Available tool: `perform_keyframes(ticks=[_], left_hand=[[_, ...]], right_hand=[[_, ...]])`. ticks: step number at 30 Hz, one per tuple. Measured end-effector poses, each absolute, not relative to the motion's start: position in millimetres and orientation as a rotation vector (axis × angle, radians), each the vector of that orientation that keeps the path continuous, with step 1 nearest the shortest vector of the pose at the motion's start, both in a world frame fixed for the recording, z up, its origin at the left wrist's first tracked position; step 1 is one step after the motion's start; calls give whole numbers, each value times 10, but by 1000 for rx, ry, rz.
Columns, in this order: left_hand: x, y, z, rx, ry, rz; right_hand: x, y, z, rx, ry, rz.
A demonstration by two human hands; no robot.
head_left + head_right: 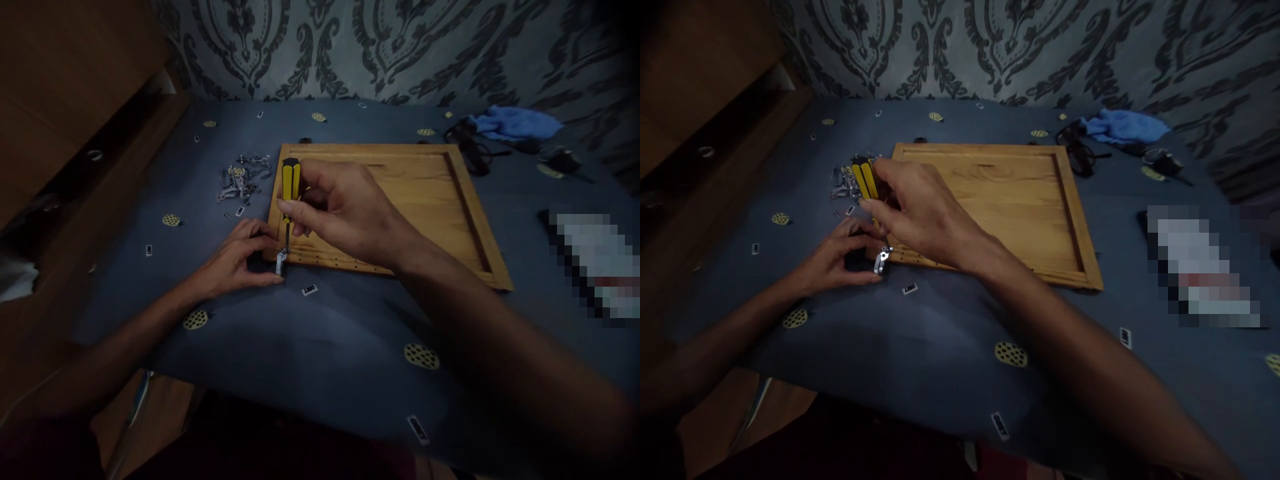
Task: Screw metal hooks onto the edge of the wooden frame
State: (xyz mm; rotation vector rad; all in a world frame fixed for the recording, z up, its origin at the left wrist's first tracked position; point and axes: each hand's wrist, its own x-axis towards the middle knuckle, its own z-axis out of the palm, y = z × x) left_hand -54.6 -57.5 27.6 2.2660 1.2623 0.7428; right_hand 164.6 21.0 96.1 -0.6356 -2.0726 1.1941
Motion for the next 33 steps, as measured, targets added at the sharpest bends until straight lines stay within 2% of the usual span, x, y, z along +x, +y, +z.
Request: perform_keyframes(ticks=[25, 33], left_hand=[[-559, -623, 292, 2321, 1280, 676], [-627, -736, 330, 2357, 1162, 836]], right_hand=[[1617, 312, 845, -606, -2057, 1230], [1625, 327, 832, -590, -2030, 1262]])
